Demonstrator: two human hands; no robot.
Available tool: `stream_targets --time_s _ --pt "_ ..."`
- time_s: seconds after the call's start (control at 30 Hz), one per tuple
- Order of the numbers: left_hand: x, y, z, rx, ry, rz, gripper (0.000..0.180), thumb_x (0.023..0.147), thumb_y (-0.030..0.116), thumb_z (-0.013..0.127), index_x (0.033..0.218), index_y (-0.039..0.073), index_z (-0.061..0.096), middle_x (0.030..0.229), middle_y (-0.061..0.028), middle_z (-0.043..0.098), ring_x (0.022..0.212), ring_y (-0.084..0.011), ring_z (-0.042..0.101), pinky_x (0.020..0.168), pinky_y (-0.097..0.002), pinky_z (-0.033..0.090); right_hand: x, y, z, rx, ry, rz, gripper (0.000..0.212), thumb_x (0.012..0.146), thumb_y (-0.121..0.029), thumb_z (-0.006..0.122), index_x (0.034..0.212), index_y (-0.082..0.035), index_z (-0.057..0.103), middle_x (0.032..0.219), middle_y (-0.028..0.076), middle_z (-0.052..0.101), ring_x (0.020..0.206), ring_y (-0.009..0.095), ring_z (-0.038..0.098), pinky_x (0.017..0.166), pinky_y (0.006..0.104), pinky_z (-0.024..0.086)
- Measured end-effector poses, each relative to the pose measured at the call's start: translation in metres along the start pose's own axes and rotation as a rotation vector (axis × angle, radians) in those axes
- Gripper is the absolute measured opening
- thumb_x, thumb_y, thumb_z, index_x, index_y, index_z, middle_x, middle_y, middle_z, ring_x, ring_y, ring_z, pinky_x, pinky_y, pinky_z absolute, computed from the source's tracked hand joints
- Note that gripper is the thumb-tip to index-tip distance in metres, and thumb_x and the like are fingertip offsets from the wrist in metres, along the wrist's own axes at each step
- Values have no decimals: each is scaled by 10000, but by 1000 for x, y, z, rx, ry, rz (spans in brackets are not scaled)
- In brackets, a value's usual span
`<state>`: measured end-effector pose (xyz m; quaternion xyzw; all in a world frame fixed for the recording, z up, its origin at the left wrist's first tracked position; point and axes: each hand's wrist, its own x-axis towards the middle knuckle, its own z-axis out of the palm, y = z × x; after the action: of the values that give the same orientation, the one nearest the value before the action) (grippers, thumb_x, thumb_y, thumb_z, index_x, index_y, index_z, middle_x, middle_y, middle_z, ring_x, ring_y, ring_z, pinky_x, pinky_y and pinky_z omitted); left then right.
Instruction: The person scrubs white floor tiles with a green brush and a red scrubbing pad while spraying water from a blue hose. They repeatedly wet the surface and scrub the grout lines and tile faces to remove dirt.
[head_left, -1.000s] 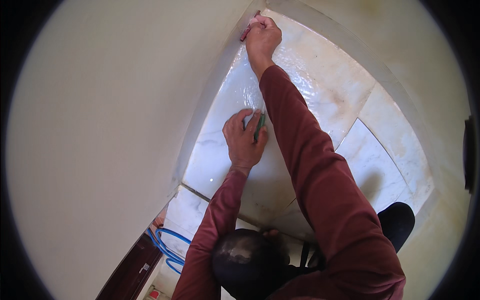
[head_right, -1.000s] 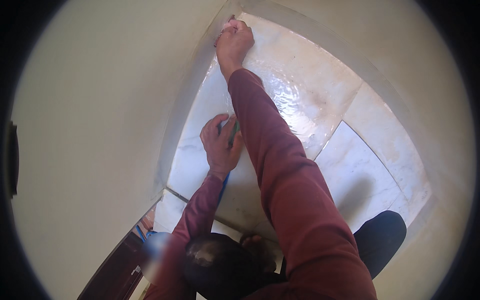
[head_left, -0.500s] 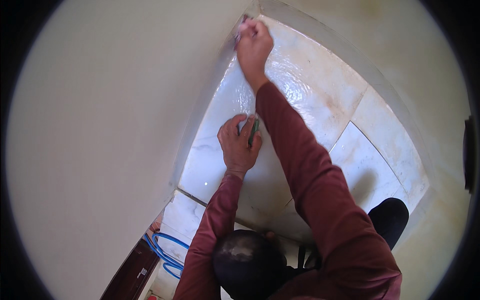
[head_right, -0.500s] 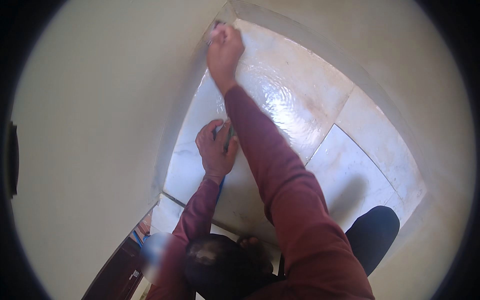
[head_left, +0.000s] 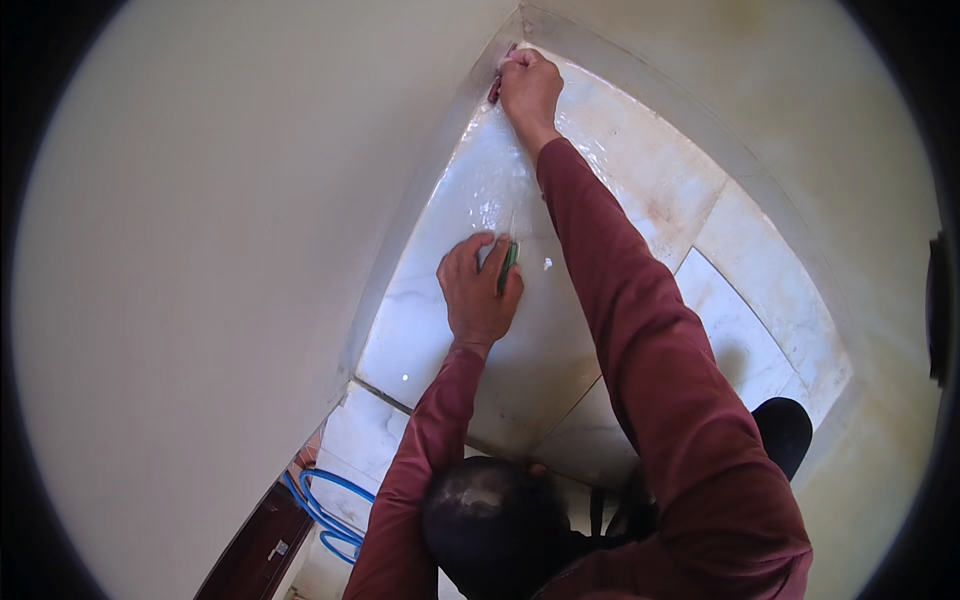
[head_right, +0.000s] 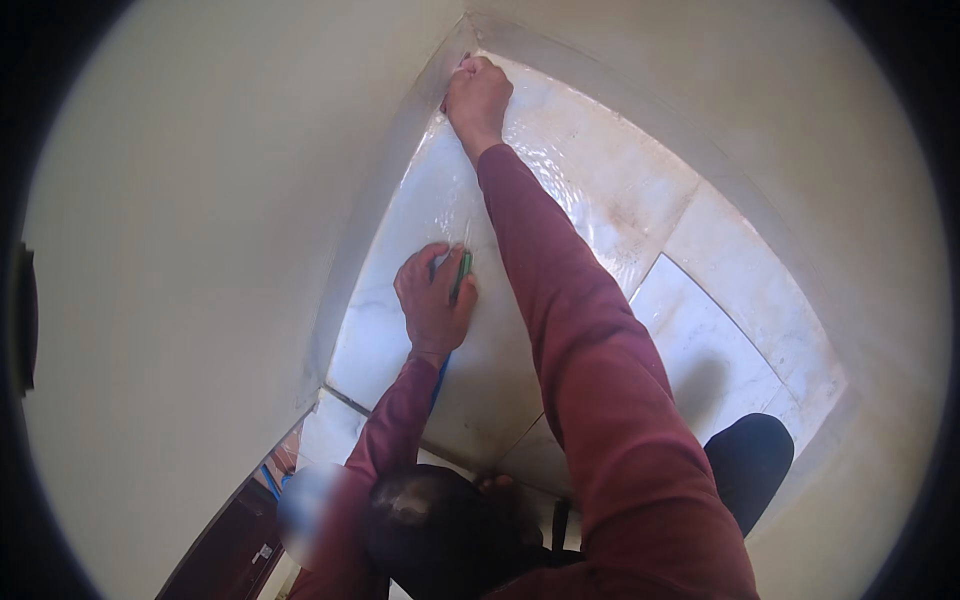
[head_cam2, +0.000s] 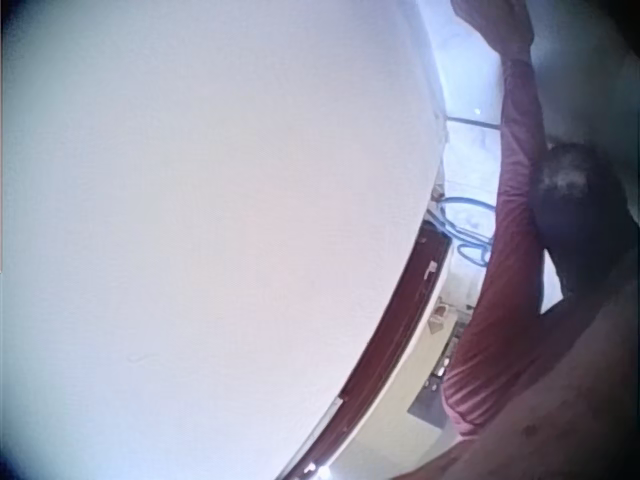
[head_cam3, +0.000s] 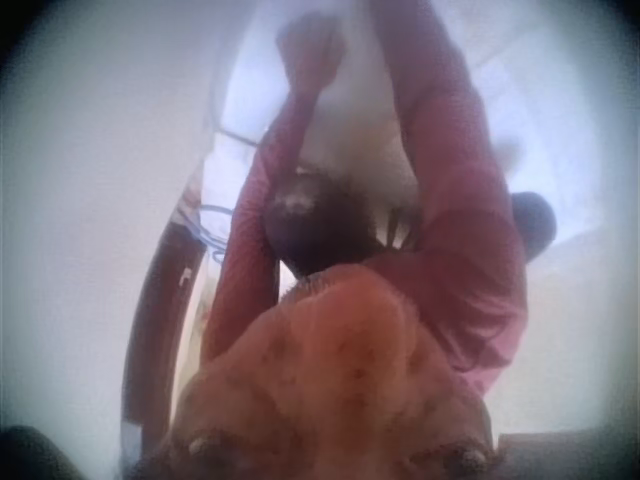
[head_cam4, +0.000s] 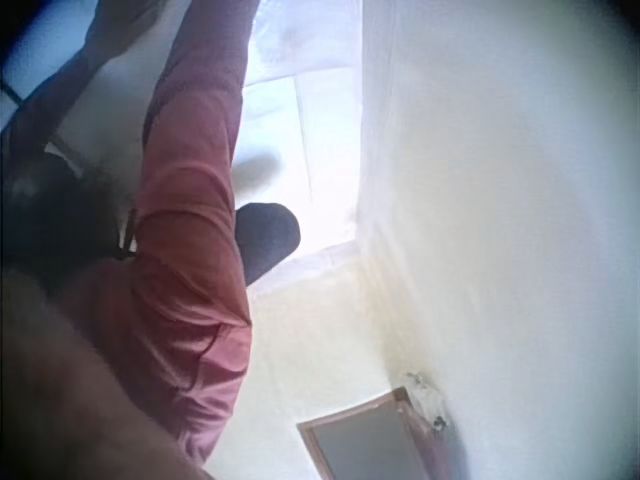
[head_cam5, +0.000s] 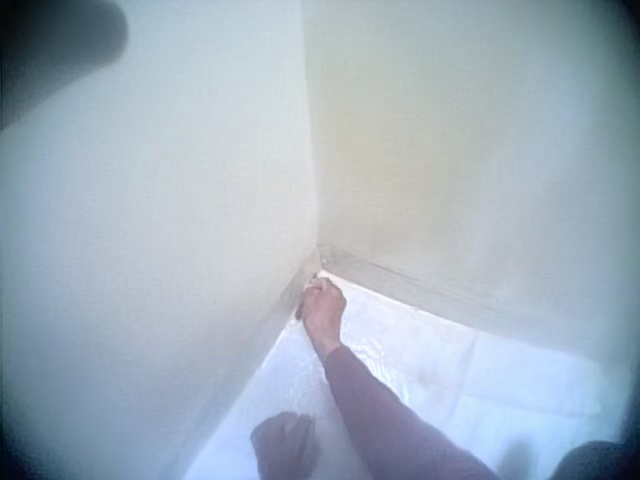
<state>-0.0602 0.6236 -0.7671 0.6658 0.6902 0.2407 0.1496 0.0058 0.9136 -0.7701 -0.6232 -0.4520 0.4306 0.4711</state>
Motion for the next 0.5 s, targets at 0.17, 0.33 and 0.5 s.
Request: stream_targets --time_s 0.17,0.33,0.5 --pt "-8 -3 -1 -4 28 -3 497 918 219 758 1403 116 719 1415 -93 579 1356 -330 524 1179 -508 370 -3 -13 11 -46 125 -213 171 961 -54 629 999 52 759 991 242 727 719 336 756 707 490 614" --pt "1 -2 2 -55 44 -5 484 913 222 758 1387 127 733 1405 -75 594 1343 -315 538 1175 -507 379 28 13 -22 -877 9 -670 157 939 -79 641 961 2 774 1059 231 689 1004 387 716 869 516 570" --pt "-4 -4 2 -23 33 -20 480 906 221 758 1377 132 736 1400 -70 597 1340 -315 538 1171 -513 384 -4 22 -84 -959 -311 -1038 314 956 -96 611 1251 -19 685 1168 145 656 1124 318 646 956 473 518"
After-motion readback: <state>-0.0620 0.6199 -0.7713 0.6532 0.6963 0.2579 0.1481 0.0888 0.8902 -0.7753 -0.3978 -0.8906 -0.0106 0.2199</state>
